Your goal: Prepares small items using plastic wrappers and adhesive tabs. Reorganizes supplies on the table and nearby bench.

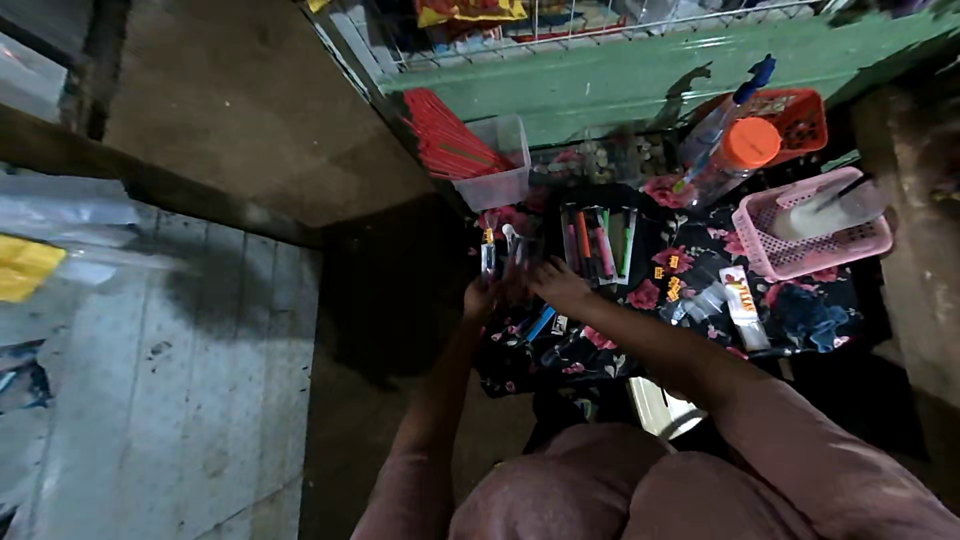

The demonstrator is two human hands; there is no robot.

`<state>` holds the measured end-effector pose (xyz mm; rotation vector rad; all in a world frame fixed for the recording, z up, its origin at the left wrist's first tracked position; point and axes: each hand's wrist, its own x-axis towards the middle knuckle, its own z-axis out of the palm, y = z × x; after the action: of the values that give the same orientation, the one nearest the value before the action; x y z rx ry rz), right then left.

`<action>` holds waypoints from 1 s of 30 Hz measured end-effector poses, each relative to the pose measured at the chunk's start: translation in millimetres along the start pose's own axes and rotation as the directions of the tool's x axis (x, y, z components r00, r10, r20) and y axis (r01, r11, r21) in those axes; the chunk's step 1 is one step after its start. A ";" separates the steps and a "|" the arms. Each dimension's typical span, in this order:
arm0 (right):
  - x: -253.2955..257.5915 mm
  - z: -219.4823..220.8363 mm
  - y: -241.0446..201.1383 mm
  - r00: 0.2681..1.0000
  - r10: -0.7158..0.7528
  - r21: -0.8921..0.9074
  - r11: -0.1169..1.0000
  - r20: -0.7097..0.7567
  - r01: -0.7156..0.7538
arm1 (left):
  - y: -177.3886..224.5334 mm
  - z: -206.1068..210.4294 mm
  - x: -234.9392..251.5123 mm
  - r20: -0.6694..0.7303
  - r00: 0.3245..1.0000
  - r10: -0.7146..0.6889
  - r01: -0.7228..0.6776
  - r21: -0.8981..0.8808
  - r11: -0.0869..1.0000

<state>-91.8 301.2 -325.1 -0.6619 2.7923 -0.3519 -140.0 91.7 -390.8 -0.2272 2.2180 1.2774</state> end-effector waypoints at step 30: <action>-216.9 -18.1 -13.2 0.833 0.554 0.995 0.090 -0.009 -0.049 | 142.0 26.0 -157.9 0.748 0.664 0.012 -0.670 0.587 0.455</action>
<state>96.0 393.8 -264.2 0.4364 2.0365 -2.1579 -57.6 168.5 -208.9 1.0271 1.9646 0.1747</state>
